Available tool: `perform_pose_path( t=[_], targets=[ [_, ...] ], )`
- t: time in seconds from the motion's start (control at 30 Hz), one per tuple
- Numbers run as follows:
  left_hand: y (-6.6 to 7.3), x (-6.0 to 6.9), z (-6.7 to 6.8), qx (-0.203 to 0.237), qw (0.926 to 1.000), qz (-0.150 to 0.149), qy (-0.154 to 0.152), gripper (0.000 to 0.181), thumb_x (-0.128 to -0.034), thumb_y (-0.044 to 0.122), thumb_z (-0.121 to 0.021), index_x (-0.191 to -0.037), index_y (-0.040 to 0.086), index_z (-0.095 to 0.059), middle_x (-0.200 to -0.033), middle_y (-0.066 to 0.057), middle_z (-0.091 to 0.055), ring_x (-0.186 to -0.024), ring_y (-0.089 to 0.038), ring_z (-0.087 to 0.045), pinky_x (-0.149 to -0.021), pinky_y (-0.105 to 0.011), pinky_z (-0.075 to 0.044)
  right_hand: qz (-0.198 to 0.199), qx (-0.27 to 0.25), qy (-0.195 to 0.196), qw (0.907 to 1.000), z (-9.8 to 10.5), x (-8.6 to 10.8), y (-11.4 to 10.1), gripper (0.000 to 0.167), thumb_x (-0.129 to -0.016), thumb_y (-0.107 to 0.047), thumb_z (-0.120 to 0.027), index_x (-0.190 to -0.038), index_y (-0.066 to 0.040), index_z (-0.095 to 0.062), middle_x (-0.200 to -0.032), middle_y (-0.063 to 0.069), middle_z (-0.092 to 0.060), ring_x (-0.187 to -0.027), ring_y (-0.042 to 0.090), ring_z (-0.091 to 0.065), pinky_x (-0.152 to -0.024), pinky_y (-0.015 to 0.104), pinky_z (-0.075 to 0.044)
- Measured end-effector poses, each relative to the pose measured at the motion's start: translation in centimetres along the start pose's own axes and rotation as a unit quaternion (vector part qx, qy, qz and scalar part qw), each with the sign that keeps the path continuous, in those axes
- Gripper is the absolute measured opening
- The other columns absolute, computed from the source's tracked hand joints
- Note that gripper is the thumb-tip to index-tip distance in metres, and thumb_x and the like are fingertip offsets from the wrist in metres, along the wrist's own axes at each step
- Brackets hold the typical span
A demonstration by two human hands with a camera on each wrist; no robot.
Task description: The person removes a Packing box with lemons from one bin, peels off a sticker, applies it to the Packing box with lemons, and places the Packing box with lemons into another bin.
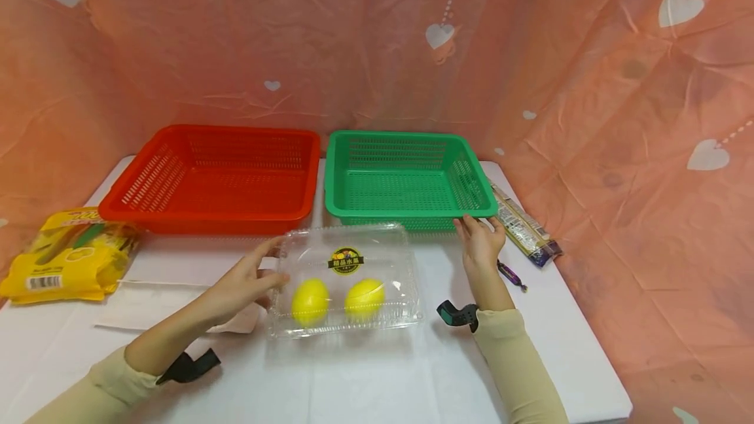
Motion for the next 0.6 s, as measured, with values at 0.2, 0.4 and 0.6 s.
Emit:
perform_pose_path(
  t=[0.2,0.4,0.6],
  targets=[
    [5.2,-2.3,0.7,-0.007,0.9989,-0.045,-0.004,0.077,-0.0944,0.004,-0.061,-0.156,0.000,-0.015,-0.154,-0.024,-0.023,-0.072,-0.020,-0.060,-0.056,-0.032,-0.059,0.015,-0.012,0.005,0.9998,0.0,0.0,0.1,0.038,-0.091,0.020,-0.051,-0.115,-0.005,-0.034,-0.101,0.013,-0.049,-0.072,0.017,-0.066,-0.073,0.027,-0.060],
    [9.7,-8.1,0.2,-0.067,0.9969,-0.042,-0.005,0.078,-0.0957,0.013,-0.064,-0.158,0.006,-0.016,-0.150,-0.019,-0.032,-0.064,-0.021,-0.060,-0.060,-0.030,-0.059,0.058,0.035,0.023,0.9974,0.2,0.0,0.1,0.035,-0.090,0.018,-0.051,-0.114,-0.003,-0.037,-0.101,0.009,-0.049,-0.063,0.008,-0.060,-0.059,0.016,-0.055],
    [11.2,-15.3,-1.1,-0.040,0.9986,-0.006,-0.035,0.082,-0.0972,0.015,-0.063,-0.160,0.012,-0.010,-0.147,-0.017,-0.035,-0.074,-0.020,-0.059,-0.065,-0.035,-0.061,0.021,0.017,0.018,0.9995,0.1,0.2,0.1,0.046,-0.092,0.018,-0.049,-0.126,-0.005,-0.030,-0.107,0.011,-0.043,-0.066,0.012,-0.062,-0.067,0.021,-0.058]
  ],
)
Point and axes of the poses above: each hand's wrist, its own x-axis away from the middle knuckle, its own z-axis out of the back of the hand, y = z × x, the point moved 6 cm from there along -x, towards the middle knuckle
